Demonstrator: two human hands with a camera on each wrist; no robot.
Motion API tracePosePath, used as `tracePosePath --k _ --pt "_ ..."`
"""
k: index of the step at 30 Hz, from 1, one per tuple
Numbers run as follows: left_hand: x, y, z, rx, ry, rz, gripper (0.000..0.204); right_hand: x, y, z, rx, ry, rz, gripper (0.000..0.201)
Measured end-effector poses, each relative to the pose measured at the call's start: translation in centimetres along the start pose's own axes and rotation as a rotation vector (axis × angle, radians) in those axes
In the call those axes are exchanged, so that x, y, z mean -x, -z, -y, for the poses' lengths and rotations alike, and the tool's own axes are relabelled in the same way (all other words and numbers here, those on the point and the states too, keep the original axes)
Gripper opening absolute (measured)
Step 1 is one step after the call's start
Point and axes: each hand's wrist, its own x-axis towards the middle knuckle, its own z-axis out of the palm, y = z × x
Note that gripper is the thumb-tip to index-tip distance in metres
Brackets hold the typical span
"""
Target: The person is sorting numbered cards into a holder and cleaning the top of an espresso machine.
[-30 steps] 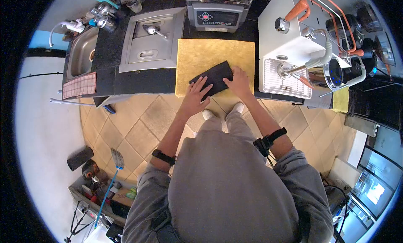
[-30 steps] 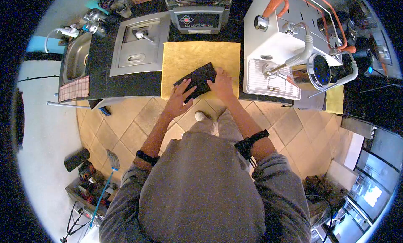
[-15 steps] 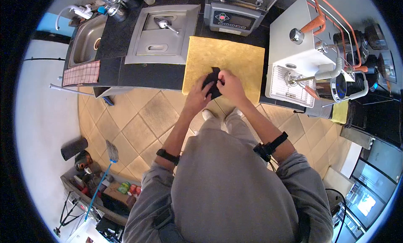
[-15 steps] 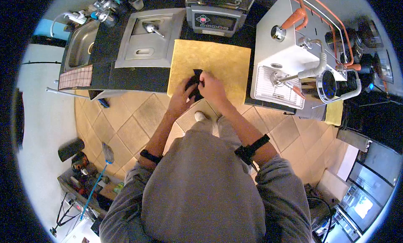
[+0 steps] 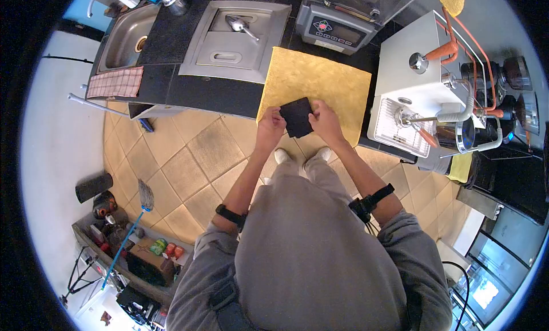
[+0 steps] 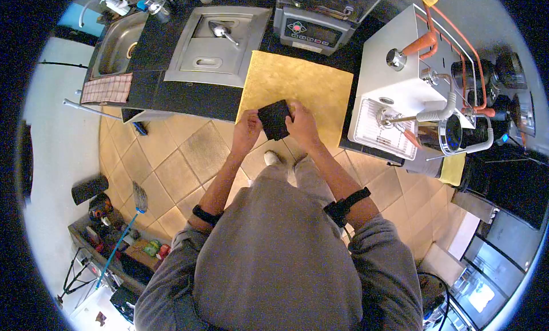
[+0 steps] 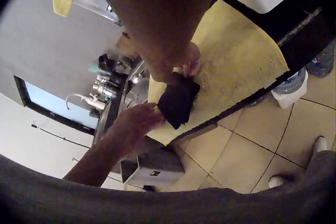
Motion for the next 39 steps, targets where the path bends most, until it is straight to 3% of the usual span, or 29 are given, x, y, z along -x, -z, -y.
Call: tracePosePath --k 6,9,11,12,13,14,15,18,19,20,21,23,24,25,26,27,29,30,31,33,36,39 --pt "0.1 -0.4 1.3 0.131 0.086 0.0 0.042 -0.8 -0.5 1.3 -0.025 -0.108 0.108 0.025" --pt "0.3 0.0 1.4 0.277 0.18 -0.033 0.043 -0.6 -1.5 3.0 -0.175 -0.035 0.076 0.026" --pt "0.5 0.9 1.3 0.416 0.334 -0.109 0.047 -1.3 -3.1 4.3 -0.243 0.012 0.087 0.027" --pt "0.5 1.8 0.8 0.411 0.334 -0.106 0.047 -1.6 -4.1 4.8 -0.309 0.056 0.092 0.027" --pt "0.4 3.0 0.1 0.563 0.46 -0.142 0.048 -1.8 -4.4 6.1 -0.314 0.054 0.088 0.027" --pt "0.2 4.3 -0.7 0.715 0.584 -0.178 0.049 -2.1 -4.6 7.4 -0.45 0.058 0.126 0.03" --pt "0.1 5.3 -1.4 0.712 0.58 -0.172 0.049 -2.5 -4.9 8.5 -0.585 0.064 0.163 0.032" --pt "-0.8 8.0 -1.6 0.703 0.508 -0.245 0.051 -3.0 -6.0 10.0 -0.661 0.077 0.151 0.038" --pt "-1.6 8.6 -0.6 0.569 0.395 -0.266 0.054 -3.0 -5.5 10.0 -0.658 0.068 0.132 0.038" --pt "-2.5 9.3 0.3 0.437 0.282 -0.284 0.056 -2.7 -5.0 9.8 -0.513 0.022 0.168 0.044" --pt "-3.6 10.2 2.9 0.44 0.281 -0.262 0.056 -2.5 -4.6 9.6 -0.369 -0.026 0.205 0.05" --pt "-6.0 11.1 8.0 -0.097 0.129 -0.133 0.068 -1.7 -3.6 7.7 -0.282 -0.071 0.237 0.051" --pt "-6.5 10.8 7.5 -0.093 0.116 -0.122 0.068 -0.9 -3.0 6.3 -0.18 0.023 0.175 0.048" --pt "-6.7 10.9 6.5 -0.343 0.056 -0.187 0.071 -0.5 -2.4 4.8 -0.076 0.115 0.115 0.047" --pt "-6.8 11.0 5.6 -0.592 -0.005 -0.253 0.075 -0.5 -1.6 3.3 -0.075 0.109 0.102 0.047" --pt "-6.7 10.6 4.0 -0.591 -0.013 -0.243 0.075 -0.4 -0.8 1.6 -0.009 0.078 0.037 0.046" --pt "-7.0 9.0 0.0 -0.869 -0.072 -0.337 0.077 -0.9 0.7 -1.6 0.056 0.049 -0.039 0.047" --pt "-7.8 8.4 -1.2 -0.786 -0.086 -0.225 0.068 -1.5 1.6 -3.3 0.17 0.103 -0.152 0.047" --pt "-8.6 7.5 -1.5 -0.787 -0.09 -0.221 0.068 -1.9 2.6 -4.3 0.283 0.153 -0.26 0.047" --pt "-10.7 5.5 -1.9 -0.663 -0.392 0.016 0.059 -3.2 4.9 -5.4 0.338 0.114 -0.244 0.048" --pt "-14.5 2.4 -1.7 -0.69 -0.505 0.11 0.052 -5.8 7.1 -6.6 0.492 0.051 -0.194 0.049" --pt "-17.7 0.5 -1.3 -0.83 -0.508 0.144 0.052 -7.9 7.4 -8.6 0.652 0.033 -0.181 0.05"
